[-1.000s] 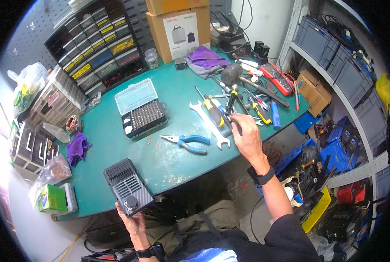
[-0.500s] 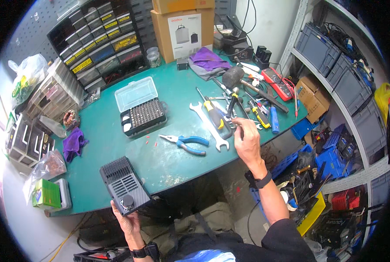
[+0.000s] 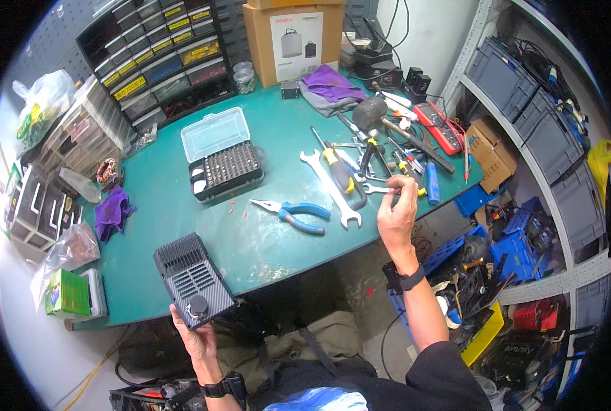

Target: Connecting wires and assembling a power supply or electronic device housing at a workbench.

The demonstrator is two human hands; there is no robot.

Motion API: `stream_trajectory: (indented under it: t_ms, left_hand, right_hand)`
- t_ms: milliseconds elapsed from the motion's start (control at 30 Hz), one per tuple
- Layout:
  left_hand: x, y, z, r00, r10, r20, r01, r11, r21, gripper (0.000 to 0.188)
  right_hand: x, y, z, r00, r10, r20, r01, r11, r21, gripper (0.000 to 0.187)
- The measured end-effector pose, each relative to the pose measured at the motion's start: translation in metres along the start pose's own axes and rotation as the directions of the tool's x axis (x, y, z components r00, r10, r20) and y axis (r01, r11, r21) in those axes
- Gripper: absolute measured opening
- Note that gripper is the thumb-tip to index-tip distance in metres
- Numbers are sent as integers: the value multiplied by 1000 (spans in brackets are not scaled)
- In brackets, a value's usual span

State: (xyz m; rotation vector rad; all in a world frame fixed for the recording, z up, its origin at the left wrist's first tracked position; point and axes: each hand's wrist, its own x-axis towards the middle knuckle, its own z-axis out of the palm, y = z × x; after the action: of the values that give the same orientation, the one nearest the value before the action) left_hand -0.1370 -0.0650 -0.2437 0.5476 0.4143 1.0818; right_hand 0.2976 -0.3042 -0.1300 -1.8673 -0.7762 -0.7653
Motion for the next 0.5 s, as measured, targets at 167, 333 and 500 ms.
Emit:
stream_trajectory:
  t_ms: [167, 333, 500]
  left_hand:
    - [-1, -2, 7, 999, 30, -21, -29, 999, 32, 38]
    - [2, 1, -12, 1000, -9, -25, 11, 996, 91, 39]
    - [3, 0, -20, 1000, -30, 7, 30, 999, 29, 40]
  right_hand:
    - [0, 3, -1, 999, -13, -31, 12, 999, -35, 22]
    - [-1, -1, -4, 997, 72, -42, -71, 997, 16, 23]
    - [-4, 0, -6, 993, 107, -48, -104, 993, 62, 22]
